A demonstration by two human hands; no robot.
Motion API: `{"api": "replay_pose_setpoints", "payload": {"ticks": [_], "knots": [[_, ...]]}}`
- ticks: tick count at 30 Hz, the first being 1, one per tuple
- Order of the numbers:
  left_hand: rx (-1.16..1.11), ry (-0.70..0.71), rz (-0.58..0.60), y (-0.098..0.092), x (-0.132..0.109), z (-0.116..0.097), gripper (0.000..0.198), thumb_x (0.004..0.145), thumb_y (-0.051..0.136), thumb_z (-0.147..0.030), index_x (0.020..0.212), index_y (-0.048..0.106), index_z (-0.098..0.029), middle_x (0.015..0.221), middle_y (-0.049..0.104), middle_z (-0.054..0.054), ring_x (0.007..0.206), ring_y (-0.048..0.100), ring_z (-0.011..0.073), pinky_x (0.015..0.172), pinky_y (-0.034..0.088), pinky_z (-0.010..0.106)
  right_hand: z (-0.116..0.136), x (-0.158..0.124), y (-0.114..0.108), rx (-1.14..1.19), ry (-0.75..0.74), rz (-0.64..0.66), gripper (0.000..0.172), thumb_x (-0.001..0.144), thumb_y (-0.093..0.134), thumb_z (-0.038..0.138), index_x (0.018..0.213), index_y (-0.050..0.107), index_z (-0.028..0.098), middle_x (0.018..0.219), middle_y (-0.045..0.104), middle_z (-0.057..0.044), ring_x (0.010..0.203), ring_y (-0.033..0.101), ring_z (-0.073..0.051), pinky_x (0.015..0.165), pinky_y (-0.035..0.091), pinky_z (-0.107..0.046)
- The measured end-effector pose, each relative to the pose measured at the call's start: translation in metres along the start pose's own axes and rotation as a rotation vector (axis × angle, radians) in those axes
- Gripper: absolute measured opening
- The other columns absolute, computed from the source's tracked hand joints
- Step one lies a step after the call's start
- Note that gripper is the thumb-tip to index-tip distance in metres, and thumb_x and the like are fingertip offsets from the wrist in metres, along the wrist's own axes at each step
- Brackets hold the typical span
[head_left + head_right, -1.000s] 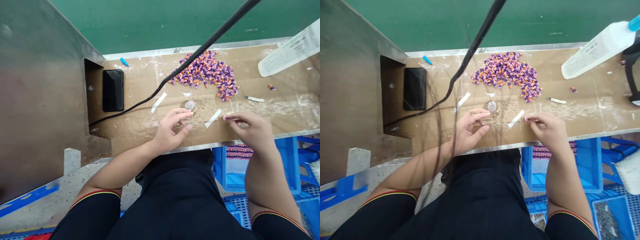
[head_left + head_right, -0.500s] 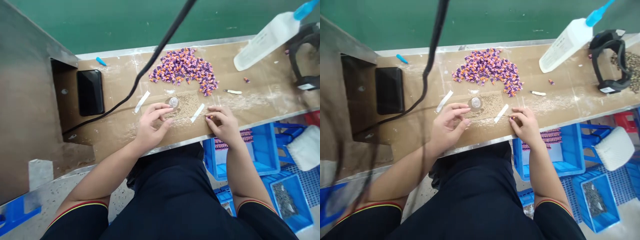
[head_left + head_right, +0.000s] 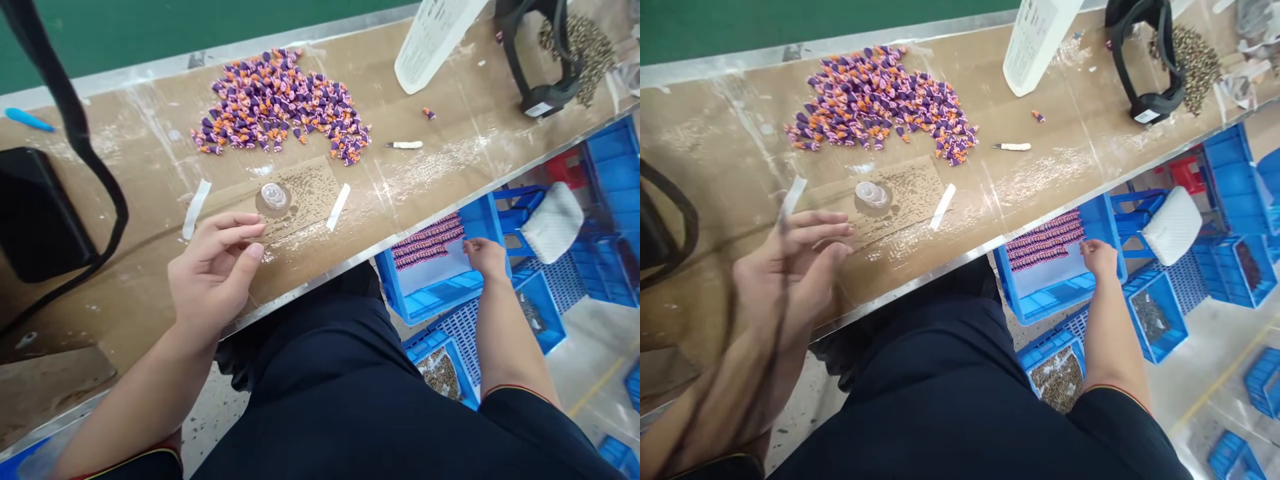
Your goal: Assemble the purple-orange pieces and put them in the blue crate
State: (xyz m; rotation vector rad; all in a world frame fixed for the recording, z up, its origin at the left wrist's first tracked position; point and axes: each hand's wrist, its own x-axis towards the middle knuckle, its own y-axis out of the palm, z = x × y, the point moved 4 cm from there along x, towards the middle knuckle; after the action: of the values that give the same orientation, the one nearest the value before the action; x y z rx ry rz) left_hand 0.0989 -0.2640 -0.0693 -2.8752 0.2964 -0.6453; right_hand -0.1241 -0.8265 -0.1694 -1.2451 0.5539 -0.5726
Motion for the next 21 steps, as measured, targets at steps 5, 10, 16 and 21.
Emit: {"api": "replay_pose_setpoints", "payload": {"ticks": [5, 10, 16, 21], "knots": [[0.025, -0.022, 0.006, 0.001, 0.0, 0.006, 0.031, 0.091, 0.082, -0.019, 0.116, 0.089, -0.036, 0.118, 0.084, 0.006, 0.103, 0.081, 0.0228, 0.074, 0.071, 0.032, -0.021, -0.009, 0.027, -0.087, 0.27, 0.1, 0.014, 0.085, 0.066, 0.024, 0.071, 0.07, 0.025, 0.065, 0.075, -0.01, 0.089, 0.081, -0.036, 0.088, 0.062, -0.044], [0.025, -0.035, -0.007, 0.001, 0.001, 0.012, 0.026, 0.092, 0.084, -0.023, 0.114, 0.089, -0.035, 0.117, 0.084, 0.006, 0.102, 0.081, 0.0226, 0.075, 0.07, 0.033, -0.026, -0.008, 0.043, -0.097, 0.328, 0.154, 0.008, 0.08, 0.07, 0.026, 0.08, 0.077, 0.022, 0.082, 0.081, -0.012, 0.101, 0.081, -0.037, 0.096, 0.061, -0.045], [0.08, -0.037, -0.022, 0.001, 0.0, 0.016, 0.019, 0.092, 0.085, -0.029, 0.109, 0.089, -0.033, 0.114, 0.084, 0.005, 0.101, 0.081, 0.0236, 0.074, 0.07, 0.036, -0.023, -0.009, 0.064, -0.067, 0.321, 0.167, 0.014, 0.079, 0.078, 0.037, 0.081, 0.077, 0.024, 0.078, 0.079, -0.011, 0.097, 0.08, -0.036, 0.092, 0.062, -0.045], [0.053, -0.023, 0.001, 0.003, 0.0, 0.017, 0.02, 0.093, 0.085, -0.029, 0.112, 0.089, -0.035, 0.115, 0.084, 0.005, 0.101, 0.081, 0.0241, 0.072, 0.069, 0.037, -0.023, -0.007, 0.072, -0.022, 0.324, 0.13, 0.017, 0.08, 0.078, 0.041, 0.081, 0.076, 0.024, 0.075, 0.077, -0.01, 0.091, 0.079, -0.035, 0.091, 0.063, -0.045]]}}
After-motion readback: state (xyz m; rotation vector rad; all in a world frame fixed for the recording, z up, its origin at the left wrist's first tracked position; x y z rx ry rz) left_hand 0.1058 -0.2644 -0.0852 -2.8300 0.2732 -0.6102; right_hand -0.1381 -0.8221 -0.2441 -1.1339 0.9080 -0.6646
